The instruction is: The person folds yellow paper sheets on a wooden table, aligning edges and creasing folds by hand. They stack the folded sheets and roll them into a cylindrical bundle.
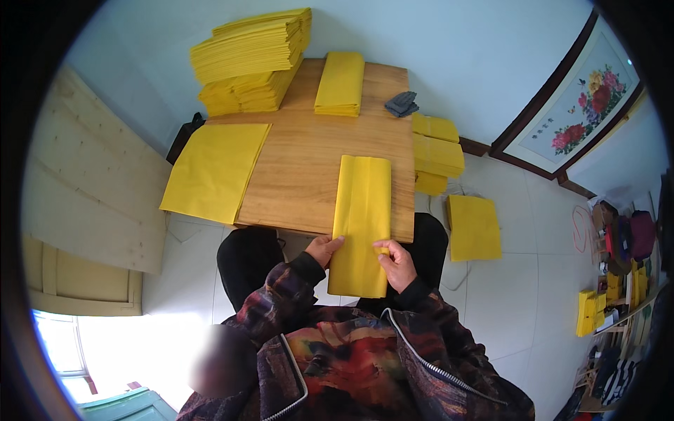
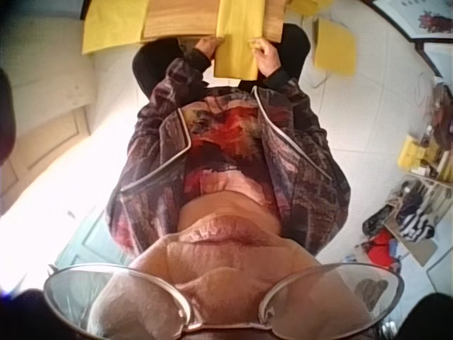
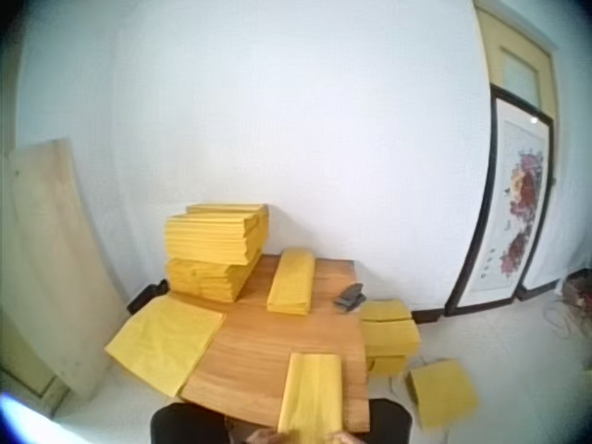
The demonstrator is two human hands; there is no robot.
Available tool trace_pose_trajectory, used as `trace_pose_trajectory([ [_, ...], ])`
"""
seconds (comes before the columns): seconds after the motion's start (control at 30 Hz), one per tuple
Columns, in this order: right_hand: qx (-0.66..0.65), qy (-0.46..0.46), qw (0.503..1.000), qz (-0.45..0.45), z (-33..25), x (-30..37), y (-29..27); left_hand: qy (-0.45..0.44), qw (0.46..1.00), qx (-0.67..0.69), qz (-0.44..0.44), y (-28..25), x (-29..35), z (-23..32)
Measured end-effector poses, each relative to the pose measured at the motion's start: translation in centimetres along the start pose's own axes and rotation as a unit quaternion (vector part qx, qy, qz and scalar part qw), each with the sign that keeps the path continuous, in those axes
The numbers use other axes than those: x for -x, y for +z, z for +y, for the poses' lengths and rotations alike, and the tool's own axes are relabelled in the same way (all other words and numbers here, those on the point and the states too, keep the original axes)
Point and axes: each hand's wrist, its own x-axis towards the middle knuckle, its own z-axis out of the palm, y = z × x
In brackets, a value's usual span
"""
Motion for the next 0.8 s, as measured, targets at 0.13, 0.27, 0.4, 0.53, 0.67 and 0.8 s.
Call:
trace_pose_trajectory([
  [0.13,-0.089,-0.05,0.993,0.053,-0.1,-0.3,1.9,-0.012,1.0,-0.002,0.0,-0.7,0.6,0.3],
  [0.27,-0.025,-0.027,0.998,0.055,-1.4,0.1,1.9,-0.008,0.999,-0.046,-0.008,0.1,1.2,0.2],
  [0.4,0.057,-0.056,0.996,0.039,-5.3,-0.2,1.3,0.054,0.998,-0.024,0.002,0.8,2.2,2.5],
  [0.53,0.066,-0.098,0.992,0.044,-8.3,-4.4,0.4,0.11,0.993,-0.031,-0.002,0.6,1.4,7.1],
  [0.67,0.106,-0.216,0.966,0.092,-10.2,-12.9,-0.7,0.132,0.986,-0.097,0.037,-0.6,-2.6,14.5],
  [0.8,0.142,-0.212,0.959,0.121,-12.5,-22.0,-2.8,0.147,0.979,-0.123,0.063,-1.8,-8.8,22.9],
])
